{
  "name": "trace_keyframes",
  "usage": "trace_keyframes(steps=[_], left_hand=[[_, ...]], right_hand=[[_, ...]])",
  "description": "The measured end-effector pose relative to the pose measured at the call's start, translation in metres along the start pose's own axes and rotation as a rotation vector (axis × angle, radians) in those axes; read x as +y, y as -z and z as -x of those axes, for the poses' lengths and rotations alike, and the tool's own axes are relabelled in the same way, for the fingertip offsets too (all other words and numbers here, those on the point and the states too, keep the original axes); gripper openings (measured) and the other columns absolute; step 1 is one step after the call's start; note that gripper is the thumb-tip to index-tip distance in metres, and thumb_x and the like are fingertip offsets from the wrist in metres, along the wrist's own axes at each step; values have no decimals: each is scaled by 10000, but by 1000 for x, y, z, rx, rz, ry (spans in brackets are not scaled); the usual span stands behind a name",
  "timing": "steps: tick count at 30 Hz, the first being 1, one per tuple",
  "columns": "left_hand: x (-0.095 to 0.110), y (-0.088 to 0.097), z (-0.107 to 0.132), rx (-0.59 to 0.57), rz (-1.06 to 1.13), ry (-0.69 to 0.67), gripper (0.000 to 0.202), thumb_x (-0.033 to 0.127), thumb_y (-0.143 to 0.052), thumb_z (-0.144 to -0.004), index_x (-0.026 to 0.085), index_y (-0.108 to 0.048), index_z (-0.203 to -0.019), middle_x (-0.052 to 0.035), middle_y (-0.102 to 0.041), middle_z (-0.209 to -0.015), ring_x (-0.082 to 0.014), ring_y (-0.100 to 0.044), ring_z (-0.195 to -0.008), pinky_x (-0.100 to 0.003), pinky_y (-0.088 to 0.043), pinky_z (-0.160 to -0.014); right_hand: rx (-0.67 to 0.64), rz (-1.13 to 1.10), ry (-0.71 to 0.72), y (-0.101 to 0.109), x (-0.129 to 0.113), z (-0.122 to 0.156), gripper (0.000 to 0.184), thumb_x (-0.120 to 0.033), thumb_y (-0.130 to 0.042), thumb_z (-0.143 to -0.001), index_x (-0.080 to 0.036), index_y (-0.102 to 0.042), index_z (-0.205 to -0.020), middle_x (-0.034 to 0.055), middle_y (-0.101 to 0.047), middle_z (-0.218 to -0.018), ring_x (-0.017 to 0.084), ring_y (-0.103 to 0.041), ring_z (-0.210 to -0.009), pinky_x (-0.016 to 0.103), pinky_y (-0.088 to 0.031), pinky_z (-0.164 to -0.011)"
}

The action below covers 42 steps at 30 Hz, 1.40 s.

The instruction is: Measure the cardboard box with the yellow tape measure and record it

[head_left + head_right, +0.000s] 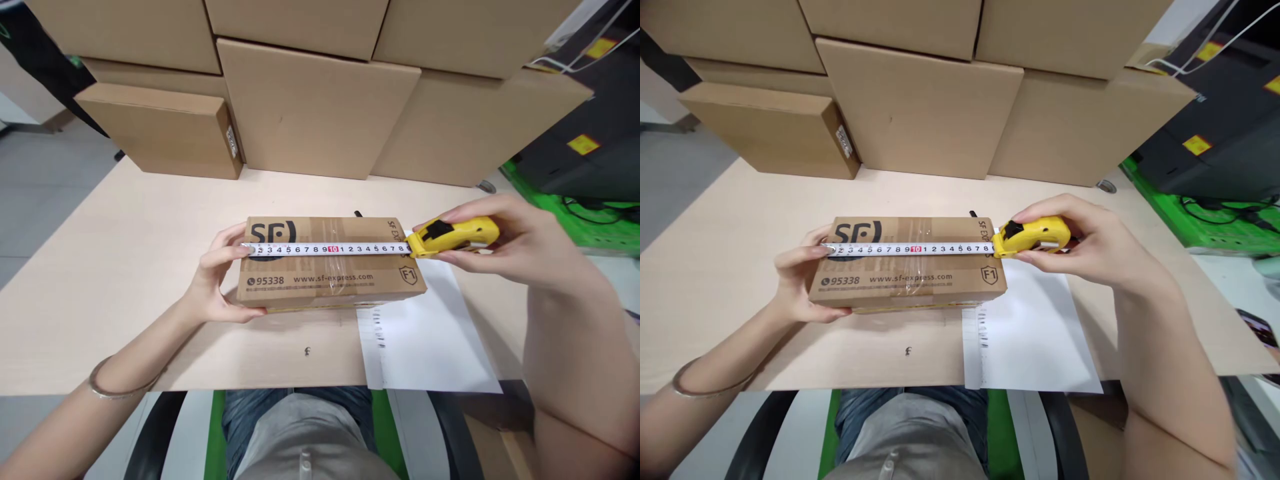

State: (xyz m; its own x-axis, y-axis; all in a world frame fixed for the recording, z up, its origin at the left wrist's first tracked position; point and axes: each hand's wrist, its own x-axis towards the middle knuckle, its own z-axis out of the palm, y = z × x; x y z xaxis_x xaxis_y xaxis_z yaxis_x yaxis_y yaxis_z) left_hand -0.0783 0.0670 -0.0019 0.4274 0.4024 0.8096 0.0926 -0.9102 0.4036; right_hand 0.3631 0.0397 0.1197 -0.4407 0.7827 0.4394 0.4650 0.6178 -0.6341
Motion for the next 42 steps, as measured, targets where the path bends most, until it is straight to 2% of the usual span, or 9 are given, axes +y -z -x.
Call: trace_keyframes(steps=[10, 18, 24, 27, 32, 35, 37, 40, 42], left_hand=[[5, -1, -1, -16, 56, 4, 1038, 454, -957, -650, 335, -441, -1542, -164, -487, -1583, -427, -494, -1443, -692, -534, -1088], [4, -2, -1, -24, 76, 16, 1063, 428, -976, -628, 353, -436, -1541, -151, -478, -1588, -435, -486, -1447, -707, -524, -1087], [0, -2, 0, -8, 71, -8, 1158, 438, -1022, -539, 342, -446, -1538, -146, -496, -1568, -418, -502, -1441, -657, -541, -1089], [-1, -4, 3, 3, 76, -6, 1240, 453, -1045, -477, 361, -429, -1550, -146, -494, -1573, -414, -504, -1442, -649, -522, -1110], [0, -10, 8, 27, 154, 142, 1543, 449, -1066, -427, 422, -143, -1662, -155, -472, -1584, -395, -536, -1410, -603, -541, -1105], [3, -9, 8, 34, 151, 171, 1572, 468, -1064, -423, 426, -105, -1668, -154, -481, -1547, -393, -543, -1386, -588, -547, -1097], [10, -7, 6, 31, 94, 164, 1523, 535, -1046, -434, 419, -154, -1663, -154, -479, -1509, -395, -534, -1368, -595, -554, -1080], [31, -4, 5, 38, -156, 152, 1318, 741, -960, -420, 375, -432, -1571, -131, -471, -1366, -395, -511, -1311, -615, -560, -1056], [51, -6, 6, 50, -362, 121, 1202, 857, -862, -436, 349, -557, -1482, -100, -451, -1232, -351, -539, -1183, -556, -623, -930]], right_hand=[[10, 26, -14, 4, 12, 11, 457, -346, -913, -756, -424, -767, -1182, 27, -786, -1062, 262, -773, -862, 372, -649, -622], [-32, 39, -5, 5, 10, 7, 463, -276, -882, -786, -400, -749, -1212, 34, -776, -1106, 224, -772, -894, 321, -647, -668], [-21, 58, -17, 9, -10, 0, 417, -290, -866, -806, -393, -748, -1192, 20, -774, -1138, 228, -760, -922, 338, -631, -711], [-36, 60, 24, -1, -22, -16, 429, -274, -856, -815, -392, -737, -1210, 4, -778, -1144, 213, -754, -901, 329, -611, -693], [-150, 17, 100, -36, -44, -52, 421, -300, -811, -868, -378, -692, -1264, -16, -759, -1178, 197, -741, -941, 320, -603, -780], [-150, -37, 92, -55, -55, -65, 411, -340, -804, -880, -366, -674, -1270, -11, -736, -1225, 208, -730, -1008, 329, -609, -859], [-110, -50, 64, -62, -58, -68, 406, -387, -811, -873, -359, -675, -1255, -5, -726, -1235, 223, -725, -1047, 348, -612, -903], [-6, -80, -6, -67, -52, -67, 429, -443, -823, -851, -348, -664, -1238, 17, -710, -1238, 252, -721, -1077, 385, -628, -907], [56, -130, -61, -69, -45, -66, 445, -454, -812, -858, -337, -633, -1248, 32, -699, -1250, 261, -720, -1076, 416, -636, -905]])
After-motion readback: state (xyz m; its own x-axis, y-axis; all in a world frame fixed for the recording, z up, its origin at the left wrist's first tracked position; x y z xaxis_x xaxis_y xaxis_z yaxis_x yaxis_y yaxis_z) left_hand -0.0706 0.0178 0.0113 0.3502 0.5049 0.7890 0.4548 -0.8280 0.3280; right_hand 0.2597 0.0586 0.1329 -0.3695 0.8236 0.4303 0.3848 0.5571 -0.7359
